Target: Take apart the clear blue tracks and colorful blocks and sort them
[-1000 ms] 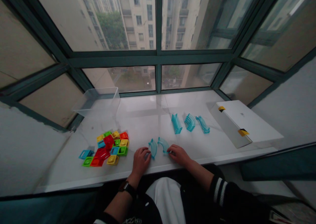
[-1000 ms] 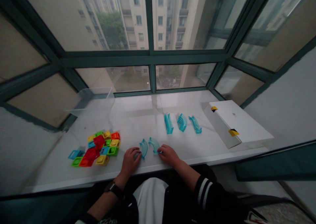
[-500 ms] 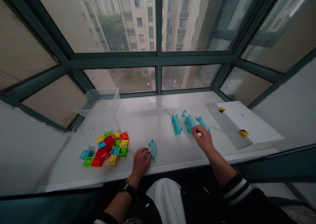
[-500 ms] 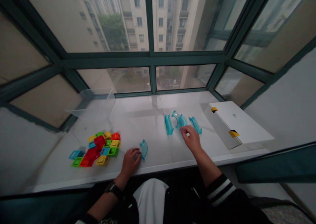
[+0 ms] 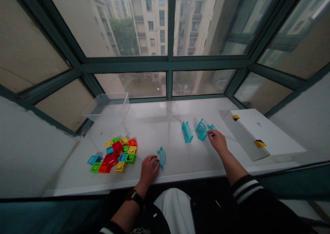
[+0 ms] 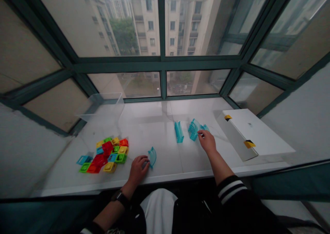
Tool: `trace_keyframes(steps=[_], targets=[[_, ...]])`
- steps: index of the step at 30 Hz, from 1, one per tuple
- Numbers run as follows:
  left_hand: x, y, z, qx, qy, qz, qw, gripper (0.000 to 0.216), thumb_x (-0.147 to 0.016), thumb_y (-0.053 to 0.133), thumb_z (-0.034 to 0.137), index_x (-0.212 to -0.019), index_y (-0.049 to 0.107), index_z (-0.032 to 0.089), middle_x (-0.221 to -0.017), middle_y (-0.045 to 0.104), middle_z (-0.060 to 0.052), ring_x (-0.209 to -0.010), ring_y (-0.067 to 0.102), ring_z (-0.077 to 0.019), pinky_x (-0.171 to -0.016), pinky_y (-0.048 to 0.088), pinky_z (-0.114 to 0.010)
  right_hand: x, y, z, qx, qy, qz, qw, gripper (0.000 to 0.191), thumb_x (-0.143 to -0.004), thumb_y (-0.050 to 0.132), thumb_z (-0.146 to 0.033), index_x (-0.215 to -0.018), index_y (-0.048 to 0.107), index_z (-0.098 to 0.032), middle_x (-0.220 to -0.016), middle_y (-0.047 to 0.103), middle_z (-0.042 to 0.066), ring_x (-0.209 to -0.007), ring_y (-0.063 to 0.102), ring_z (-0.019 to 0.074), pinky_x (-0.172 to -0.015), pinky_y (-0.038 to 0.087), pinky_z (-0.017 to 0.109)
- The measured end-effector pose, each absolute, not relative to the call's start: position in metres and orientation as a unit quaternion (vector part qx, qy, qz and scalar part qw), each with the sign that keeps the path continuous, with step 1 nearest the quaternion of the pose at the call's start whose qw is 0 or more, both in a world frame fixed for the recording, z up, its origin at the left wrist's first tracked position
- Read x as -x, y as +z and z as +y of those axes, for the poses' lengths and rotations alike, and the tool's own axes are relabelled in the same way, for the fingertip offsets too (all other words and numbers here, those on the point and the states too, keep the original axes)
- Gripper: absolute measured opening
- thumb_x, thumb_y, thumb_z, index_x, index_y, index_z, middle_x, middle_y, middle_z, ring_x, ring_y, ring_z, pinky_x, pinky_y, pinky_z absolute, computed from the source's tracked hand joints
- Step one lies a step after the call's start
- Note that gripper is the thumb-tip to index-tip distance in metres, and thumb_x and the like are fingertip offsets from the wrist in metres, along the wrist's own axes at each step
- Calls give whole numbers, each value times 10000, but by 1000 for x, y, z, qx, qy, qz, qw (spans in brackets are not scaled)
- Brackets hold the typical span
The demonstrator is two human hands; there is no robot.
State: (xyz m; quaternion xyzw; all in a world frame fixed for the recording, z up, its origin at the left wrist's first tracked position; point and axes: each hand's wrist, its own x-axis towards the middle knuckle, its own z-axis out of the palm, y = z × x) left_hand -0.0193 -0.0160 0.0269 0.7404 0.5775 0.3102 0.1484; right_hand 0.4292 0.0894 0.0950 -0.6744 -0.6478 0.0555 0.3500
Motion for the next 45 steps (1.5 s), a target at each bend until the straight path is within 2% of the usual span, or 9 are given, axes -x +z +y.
trace_keyframes(steps=[11,37,45], targets=[[19,28,-16,-741,312,578,139,131,-925,638,298,-977,750,252,-1155,729,-81,-1123,655,-285,-1012,518,-485,-429,83,92,679,65,-645,345,198,-870,584,-316,-957,738,-225,-967,749,72,-741,664,202,-780,503,341],[19,31,-16,-740,313,575,150,140,-924,625,292,-976,748,252,-1155,727,-90,-1118,655,-285,-1010,520,-489,-428,90,90,661,73,-671,329,211,-892,588,-336,-989,745,-234,-997,738,71,-729,648,198,-758,509,347],[18,31,-16,-739,308,579,156,143,-934,615,299,-970,742,246,-1162,725,-91,-1123,650,-288,-1018,510,-495,-430,88,90,662,72,-680,308,293,-855,600,-278,-1098,755,-224,-994,709,70,-744,639,196,-789,516,358]])
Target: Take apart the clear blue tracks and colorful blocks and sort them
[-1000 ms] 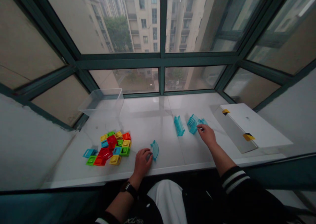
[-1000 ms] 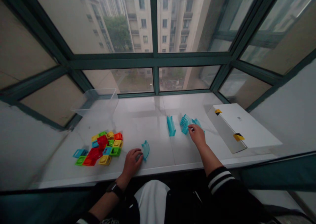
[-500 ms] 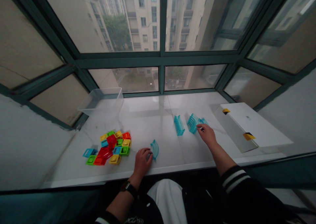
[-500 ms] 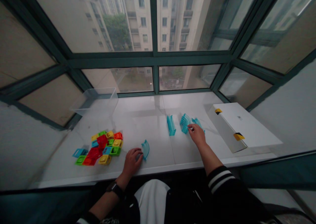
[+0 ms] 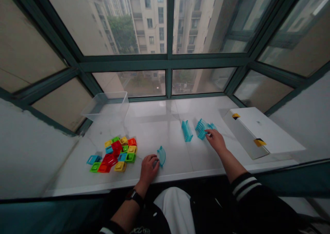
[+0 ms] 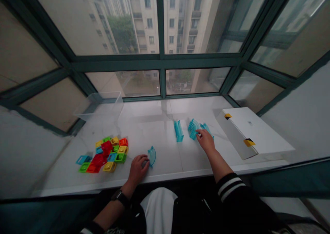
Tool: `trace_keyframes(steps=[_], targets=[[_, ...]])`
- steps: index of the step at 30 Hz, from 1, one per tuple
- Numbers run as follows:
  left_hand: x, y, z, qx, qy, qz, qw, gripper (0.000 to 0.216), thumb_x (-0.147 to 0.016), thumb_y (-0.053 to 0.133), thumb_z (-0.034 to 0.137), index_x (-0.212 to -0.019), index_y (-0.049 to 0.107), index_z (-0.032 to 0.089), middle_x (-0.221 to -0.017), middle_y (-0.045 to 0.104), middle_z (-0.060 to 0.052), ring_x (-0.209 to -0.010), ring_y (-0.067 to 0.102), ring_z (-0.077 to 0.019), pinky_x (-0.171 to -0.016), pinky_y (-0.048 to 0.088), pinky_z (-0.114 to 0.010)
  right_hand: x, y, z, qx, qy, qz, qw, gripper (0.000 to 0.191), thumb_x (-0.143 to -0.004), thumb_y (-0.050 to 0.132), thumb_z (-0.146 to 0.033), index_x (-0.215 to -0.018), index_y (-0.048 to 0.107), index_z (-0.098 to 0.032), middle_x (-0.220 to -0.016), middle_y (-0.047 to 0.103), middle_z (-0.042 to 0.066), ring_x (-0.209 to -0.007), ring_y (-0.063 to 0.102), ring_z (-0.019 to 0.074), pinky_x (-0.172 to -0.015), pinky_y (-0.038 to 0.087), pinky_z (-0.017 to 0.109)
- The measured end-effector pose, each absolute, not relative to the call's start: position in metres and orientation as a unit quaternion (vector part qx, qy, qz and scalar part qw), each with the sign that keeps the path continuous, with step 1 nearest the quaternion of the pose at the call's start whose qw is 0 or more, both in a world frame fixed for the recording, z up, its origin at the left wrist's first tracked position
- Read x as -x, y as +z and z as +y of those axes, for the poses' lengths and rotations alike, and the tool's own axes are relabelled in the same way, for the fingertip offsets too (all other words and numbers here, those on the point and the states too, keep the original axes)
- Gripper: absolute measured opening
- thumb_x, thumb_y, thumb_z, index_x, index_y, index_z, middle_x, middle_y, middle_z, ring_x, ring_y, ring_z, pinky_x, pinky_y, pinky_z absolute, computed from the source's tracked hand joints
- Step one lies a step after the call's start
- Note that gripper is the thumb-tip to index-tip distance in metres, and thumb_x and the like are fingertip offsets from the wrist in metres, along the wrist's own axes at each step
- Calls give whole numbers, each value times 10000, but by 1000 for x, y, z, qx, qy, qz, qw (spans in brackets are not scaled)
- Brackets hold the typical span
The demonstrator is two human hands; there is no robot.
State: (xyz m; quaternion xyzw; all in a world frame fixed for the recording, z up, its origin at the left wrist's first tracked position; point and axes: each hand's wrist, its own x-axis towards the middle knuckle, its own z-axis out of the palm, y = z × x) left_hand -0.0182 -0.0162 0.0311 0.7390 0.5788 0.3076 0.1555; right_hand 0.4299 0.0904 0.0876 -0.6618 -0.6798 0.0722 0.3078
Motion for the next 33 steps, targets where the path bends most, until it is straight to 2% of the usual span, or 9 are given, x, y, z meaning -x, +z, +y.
trace_keyframes(steps=[10,14,18,21,23,25,26,29,33], targets=[[18,32,-16,-739,308,578,156,134,-931,626,296,-967,747,251,-1155,728,-90,-1121,655,-292,-1012,516,-497,-429,90,87,667,60,-684,290,373,-878,585,-289,-1221,722,-232,-990,688,62,-747,639,199,-755,512,351],[20,29,-15,-739,309,578,157,134,-928,646,307,-966,766,262,-1158,729,-81,-1121,655,-286,-1014,523,-497,-415,97,70,659,39,-665,349,424,-926,558,-334,-1318,661,-212,-990,670,75,-744,623,207,-768,526,365],[21,26,-15,-748,296,573,157,126,-901,703,337,-961,801,287,-1169,727,-76,-1130,650,-297,-1009,526,-514,-364,100,38,583,83,-700,404,325,-984,512,-300,-1254,677,-226,-928,662,67,-806,631,221,-815,538,364],[21,24,-14,-751,288,574,154,115,-867,750,346,-945,821,300,-1181,729,-81,-1136,648,-313,-1006,525,-533,-307,90,14,478,217,-790,318,304,-979,548,-257,-1249,688,-263,-976,689,53,-862,663,203,-853,540,342],[21,24,-14,-753,287,572,153,106,-855,770,348,-936,829,311,-1186,732,-80,-1142,645,-316,-1011,521,-535,-269,78,3,438,297,-818,227,423,-938,645,-265,-1360,639,-284,-1054,706,42,-858,675,185,-840,538,315],[21,24,-14,-755,287,568,157,95,-851,780,353,-922,834,319,-1187,735,-78,-1148,643,-314,-1019,517,-532,-240,66,-3,420,312,-836,164,500,-874,750,-295,-1363,646,-290,-1126,705,53,-919,684,200,-851,527,309],[21,25,-14,-756,287,567,159,90,-853,781,357,-915,836,321,-1188,736,-79,-1151,643,-313,-1020,516,-530,-228,60,-5,417,305,-844,142,470,-854,779,-304,-1313,679,-288,-1147,700,59,-959,682,212,-861,518,307],[22,27,-15,-759,282,564,165,88,-866,772,373,-902,839,329,-1189,741,-77,-1154,646,-310,-1022,513,-533,-211,51,-4,440,286,-842,123,278,-874,737,-225,-1149,735,-263,-1118,691,58,-999,671,213,-871,492,293],[23,30,-16,-761,290,555,172,180,-952,673,398,-1034,819,334,-1179,754,-65,-1149,663,-285,-1031,510,-516,-220,50,0,472,301,-812,166,271,-865,660,-114,-1107,719,-222,-1082,674,54,-938,657,184,-862,492,281]])
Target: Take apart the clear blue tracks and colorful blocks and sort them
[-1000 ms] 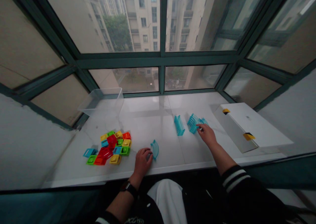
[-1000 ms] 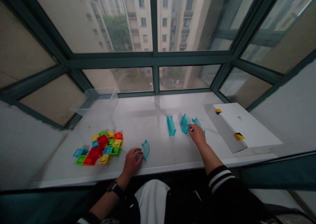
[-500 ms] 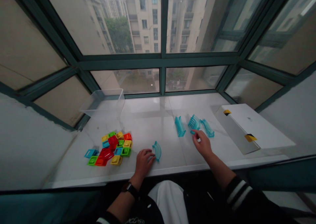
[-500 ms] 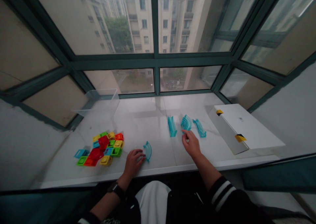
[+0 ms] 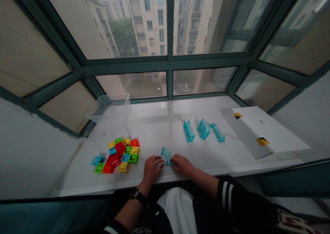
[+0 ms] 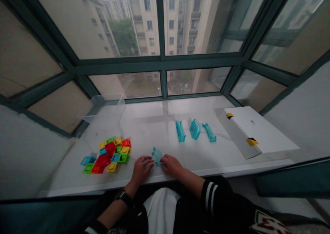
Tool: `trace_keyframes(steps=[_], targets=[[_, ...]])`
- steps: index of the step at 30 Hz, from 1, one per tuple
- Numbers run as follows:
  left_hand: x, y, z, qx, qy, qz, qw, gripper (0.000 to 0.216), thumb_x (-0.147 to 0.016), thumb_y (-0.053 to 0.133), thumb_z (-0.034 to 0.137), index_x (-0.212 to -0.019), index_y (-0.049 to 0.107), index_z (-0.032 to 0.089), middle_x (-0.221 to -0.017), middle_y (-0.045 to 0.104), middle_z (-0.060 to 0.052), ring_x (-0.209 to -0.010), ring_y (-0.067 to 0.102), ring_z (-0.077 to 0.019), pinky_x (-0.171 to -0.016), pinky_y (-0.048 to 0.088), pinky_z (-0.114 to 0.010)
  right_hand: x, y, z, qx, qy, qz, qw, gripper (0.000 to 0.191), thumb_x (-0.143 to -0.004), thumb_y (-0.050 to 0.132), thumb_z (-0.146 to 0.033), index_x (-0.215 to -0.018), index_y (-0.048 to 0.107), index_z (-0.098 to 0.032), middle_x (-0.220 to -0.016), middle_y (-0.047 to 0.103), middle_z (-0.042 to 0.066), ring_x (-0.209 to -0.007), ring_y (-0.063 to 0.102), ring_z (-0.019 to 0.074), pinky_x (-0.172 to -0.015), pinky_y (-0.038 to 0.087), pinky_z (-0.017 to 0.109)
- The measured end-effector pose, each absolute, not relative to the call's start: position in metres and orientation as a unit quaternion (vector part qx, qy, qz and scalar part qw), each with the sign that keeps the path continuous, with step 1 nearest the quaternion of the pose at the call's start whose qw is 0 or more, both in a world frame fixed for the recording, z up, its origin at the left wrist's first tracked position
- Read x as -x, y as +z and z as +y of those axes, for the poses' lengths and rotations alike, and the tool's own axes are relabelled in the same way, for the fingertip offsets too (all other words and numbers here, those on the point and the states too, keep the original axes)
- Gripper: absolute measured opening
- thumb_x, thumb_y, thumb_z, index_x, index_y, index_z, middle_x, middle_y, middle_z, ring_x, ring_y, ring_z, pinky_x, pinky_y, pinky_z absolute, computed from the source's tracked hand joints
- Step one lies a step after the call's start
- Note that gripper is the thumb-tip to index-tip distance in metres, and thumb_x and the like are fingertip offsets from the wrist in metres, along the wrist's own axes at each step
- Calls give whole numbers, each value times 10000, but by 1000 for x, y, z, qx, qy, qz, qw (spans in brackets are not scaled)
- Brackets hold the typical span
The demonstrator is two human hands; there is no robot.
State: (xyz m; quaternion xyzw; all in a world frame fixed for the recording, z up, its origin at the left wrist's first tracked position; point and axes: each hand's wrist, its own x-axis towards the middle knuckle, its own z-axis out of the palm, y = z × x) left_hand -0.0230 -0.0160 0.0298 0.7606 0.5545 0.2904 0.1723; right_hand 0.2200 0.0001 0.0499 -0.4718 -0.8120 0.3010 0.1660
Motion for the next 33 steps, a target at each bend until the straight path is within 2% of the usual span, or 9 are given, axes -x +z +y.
trace_keyframes(steps=[4,8,15,21,33], targets=[[23,31,-16,-752,312,554,176,287,-1033,531,405,-1046,796,296,-1132,765,-68,-1113,682,-260,-1014,518,-479,-245,55,-1,478,319,-789,216,282,-831,653,-80,-1079,696,-209,-1060,659,49,-882,653,174,-840,516,289],[22,31,-15,-749,310,559,174,291,-1033,523,403,-1001,785,282,-1124,765,-68,-1112,679,-264,-1013,507,-487,-272,74,0,463,313,-772,303,242,-905,607,-141,-1119,672,-233,-1042,644,41,-809,644,161,-805,538,304],[22,26,-15,-754,309,557,161,215,-995,572,354,-988,775,281,-1127,756,-67,-1112,676,-265,-1016,507,-484,-339,126,34,547,113,-685,468,189,-989,554,-290,-1128,673,-240,-983,659,64,-878,640,226,-854,539,376],[23,25,-15,-754,313,555,160,176,-968,603,306,-978,776,275,-1119,757,-68,-1104,675,-265,-1011,507,-480,-396,127,71,638,37,-638,430,209,-944,551,-343,-1054,683,-224,-970,678,79,-843,642,241,-836,537,396],[22,29,-16,-751,313,557,168,161,-955,613,282,-968,774,269,-1116,757,-62,-1097,673,-261,-1013,503,-473,-417,94,92,640,22,-654,403,212,-913,552,-312,-1029,707,-225,-956,717,80,-835,657,257,-876,516,428]])
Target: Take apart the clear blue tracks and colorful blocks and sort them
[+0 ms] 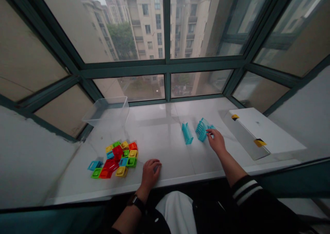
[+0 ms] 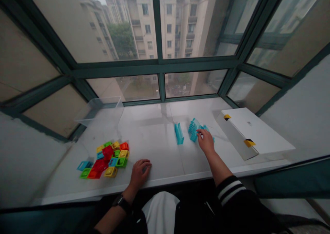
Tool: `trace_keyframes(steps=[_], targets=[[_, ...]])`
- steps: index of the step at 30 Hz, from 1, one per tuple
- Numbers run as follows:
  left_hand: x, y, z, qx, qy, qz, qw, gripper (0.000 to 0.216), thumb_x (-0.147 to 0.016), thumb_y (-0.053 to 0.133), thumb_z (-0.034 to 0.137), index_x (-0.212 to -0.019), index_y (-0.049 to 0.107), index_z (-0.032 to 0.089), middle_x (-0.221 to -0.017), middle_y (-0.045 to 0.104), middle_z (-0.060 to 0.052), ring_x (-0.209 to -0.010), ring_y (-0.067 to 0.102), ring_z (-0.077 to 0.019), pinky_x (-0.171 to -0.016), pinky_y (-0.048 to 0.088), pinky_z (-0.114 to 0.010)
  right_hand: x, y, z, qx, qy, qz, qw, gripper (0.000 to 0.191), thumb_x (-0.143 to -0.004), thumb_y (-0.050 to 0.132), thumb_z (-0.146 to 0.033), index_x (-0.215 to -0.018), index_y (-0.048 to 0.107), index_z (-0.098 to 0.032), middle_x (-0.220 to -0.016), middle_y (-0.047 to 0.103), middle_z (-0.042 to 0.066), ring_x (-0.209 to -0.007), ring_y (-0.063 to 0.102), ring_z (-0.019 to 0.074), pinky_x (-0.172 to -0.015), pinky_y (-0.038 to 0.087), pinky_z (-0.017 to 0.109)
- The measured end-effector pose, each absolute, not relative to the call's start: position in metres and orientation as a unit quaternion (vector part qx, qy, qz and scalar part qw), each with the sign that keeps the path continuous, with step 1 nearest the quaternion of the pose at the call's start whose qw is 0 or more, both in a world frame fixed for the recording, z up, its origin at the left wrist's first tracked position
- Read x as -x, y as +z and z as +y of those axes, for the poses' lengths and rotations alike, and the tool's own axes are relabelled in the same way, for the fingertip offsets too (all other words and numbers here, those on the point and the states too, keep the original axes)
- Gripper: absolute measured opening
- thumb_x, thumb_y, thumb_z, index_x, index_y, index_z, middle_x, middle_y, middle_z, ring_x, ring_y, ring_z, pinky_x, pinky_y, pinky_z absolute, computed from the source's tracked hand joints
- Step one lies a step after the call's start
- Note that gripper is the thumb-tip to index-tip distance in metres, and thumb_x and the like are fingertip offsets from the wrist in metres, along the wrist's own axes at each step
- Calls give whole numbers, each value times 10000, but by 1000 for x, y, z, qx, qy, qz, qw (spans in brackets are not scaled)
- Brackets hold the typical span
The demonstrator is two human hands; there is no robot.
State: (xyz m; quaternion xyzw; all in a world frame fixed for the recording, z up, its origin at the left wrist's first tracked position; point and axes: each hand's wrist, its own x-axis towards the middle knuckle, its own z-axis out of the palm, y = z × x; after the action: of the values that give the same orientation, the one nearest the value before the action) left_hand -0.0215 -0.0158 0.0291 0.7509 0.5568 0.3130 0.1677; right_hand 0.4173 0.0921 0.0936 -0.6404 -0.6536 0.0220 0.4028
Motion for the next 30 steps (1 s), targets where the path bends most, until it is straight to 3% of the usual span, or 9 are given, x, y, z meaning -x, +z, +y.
trace_keyframes(steps=[30], targets=[[22,22,-16,-752,316,556,161,180,-964,599,286,-980,778,276,-1118,757,-67,-1103,675,-259,-1014,505,-469,-428,77,93,636,2,-675,374,265,-937,552,-314,-1108,738,-233,-1040,718,99,-897,653,262,-904,532,435]])
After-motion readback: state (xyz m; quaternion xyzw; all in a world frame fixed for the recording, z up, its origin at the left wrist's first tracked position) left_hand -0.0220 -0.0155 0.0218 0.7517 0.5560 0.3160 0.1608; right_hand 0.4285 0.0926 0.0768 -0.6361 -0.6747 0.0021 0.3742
